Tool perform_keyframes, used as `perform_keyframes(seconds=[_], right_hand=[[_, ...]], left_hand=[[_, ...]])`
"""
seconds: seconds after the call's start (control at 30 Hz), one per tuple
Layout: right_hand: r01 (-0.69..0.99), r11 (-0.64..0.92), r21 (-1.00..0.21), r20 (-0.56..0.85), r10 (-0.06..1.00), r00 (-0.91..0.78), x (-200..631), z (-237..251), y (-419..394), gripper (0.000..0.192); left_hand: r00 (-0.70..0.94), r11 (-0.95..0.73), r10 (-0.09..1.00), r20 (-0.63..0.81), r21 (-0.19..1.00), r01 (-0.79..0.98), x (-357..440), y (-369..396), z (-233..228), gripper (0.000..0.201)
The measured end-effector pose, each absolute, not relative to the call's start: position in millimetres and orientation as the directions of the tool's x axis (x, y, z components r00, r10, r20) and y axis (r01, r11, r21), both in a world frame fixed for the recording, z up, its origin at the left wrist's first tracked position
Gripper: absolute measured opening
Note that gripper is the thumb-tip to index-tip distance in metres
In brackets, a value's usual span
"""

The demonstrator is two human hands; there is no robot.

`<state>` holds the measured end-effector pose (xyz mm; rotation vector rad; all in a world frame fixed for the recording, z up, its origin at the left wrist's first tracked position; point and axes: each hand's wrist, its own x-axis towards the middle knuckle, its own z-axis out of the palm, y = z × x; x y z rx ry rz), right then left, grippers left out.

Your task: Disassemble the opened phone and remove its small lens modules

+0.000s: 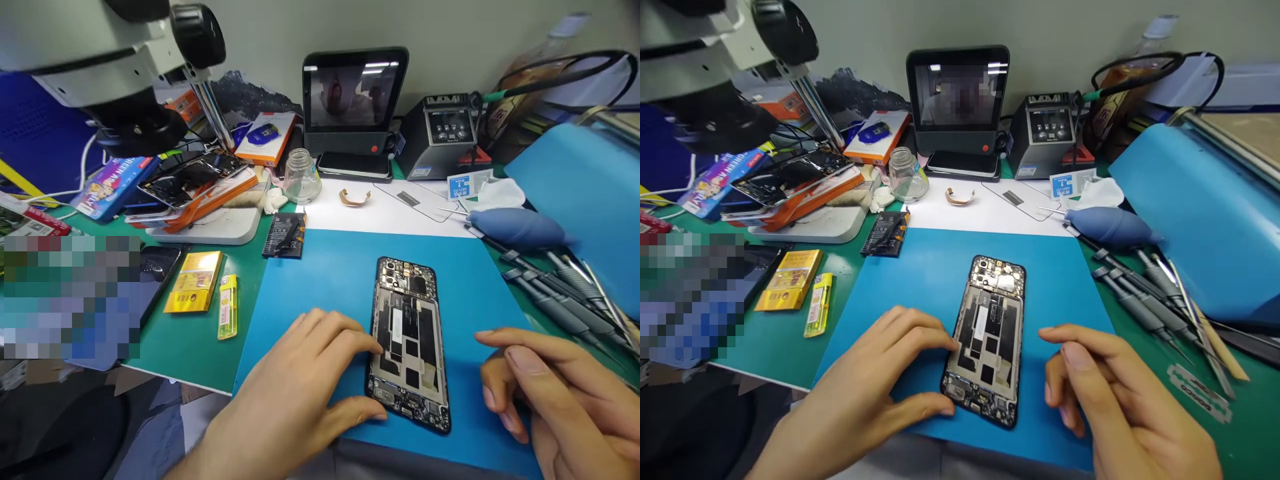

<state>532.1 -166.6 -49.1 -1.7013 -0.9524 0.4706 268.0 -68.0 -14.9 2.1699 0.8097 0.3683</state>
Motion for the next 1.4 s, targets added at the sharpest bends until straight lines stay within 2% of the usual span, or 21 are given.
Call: perform_keyframes(seconds=[0.1, 0.23, 0.33, 0.4, 0.47, 0.5, 0.53, 0.6, 0.77, 0.9, 1.03, 1.17, 1.27, 1.4], right_hand=[[0.3, -0.144, -0.943, 0.061, 0.811, 0.581, 538, -55, -168, 0.033], [0.309, -0.107, -0.945, 0.093, 0.819, 0.567, 539, -54, -170, 0.036], [0.323, -0.1, -0.941, 0.099, 0.833, 0.544, 536, -47, -169, 0.038], [0.338, -0.085, -0.937, 0.111, 0.847, 0.52, 533, -42, -167, 0.04], [0.357, -0.053, -0.932, 0.139, 0.859, 0.492, 531, -36, -165, 0.042], [0.362, -0.045, -0.931, 0.145, 0.865, 0.48, 529, -33, -164, 0.042], [0.363, -0.042, -0.931, 0.142, 0.874, 0.465, 528, -31, -164, 0.043], [0.316, -0.072, -0.946, 0.09, 0.878, 0.47, 523, -25, -166, 0.046], [0.214, -0.155, -0.964, -0.029, 0.867, 0.498, 508, -14, -173, 0.051], [0.237, -0.138, -0.962, -0.011, 0.883, 0.47, 504, -12, -175, 0.051], [0.311, -0.071, -0.948, 0.083, 0.888, 0.453, 507, -13, -177, 0.045], [0.52, -0.017, -0.854, 0.277, 0.831, 0.482, 534, -11, -178, 0.036], [0.705, -0.096, -0.702, 0.427, 0.736, 0.525, 571, -7, -174, 0.031], [0.866, -0.175, -0.468, 0.476, 0.776, 0.414, 609, -11, -158, 0.045]], left_hand=[[0.747, -0.497, 0.665, 0.006, 0.749, 0.437, 270, -67, -14, 0.037], [0.743, -0.476, 0.67, -0.003, 0.766, 0.432, 269, -69, -14, 0.033], [0.737, -0.469, 0.675, -0.014, 0.764, 0.444, 266, -72, -10, 0.037], [0.709, -0.532, 0.705, 0.029, 0.683, 0.501, 264, -68, -4, 0.037], [0.64, -0.612, 0.758, 0.126, 0.474, 0.633, 263, -56, 3, 0.034], [0.597, -0.623, 0.78, 0.185, 0.317, 0.715, 263, -46, 7, 0.034], [0.557, -0.598, 0.8, 0.222, 0.233, 0.767, 263, -35, 10, 0.037], [0.52, -0.559, 0.823, 0.229, 0.166, 0.812, 264, -11, 12, 0.047], [0.529, -0.549, 0.83, 0.179, 0.093, 0.83, 266, 28, -7, 0.06], [0.549, -0.57, 0.816, 0.183, 0.088, 0.817, 265, 31, -24, 0.058], [0.518, -0.545, 0.828, 0.215, 0.089, 0.834, 264, 29, -29, 0.063], [0.508, -0.538, 0.832, 0.224, 0.097, 0.837, 262, 29, -23, 0.061], [0.469, -0.494, 0.859, 0.204, 0.097, 0.864, 256, 23, -16, 0.06], [0.422, -0.445, 0.886, 0.19, 0.093, 0.891, 250, 10, -10, 0.056]])
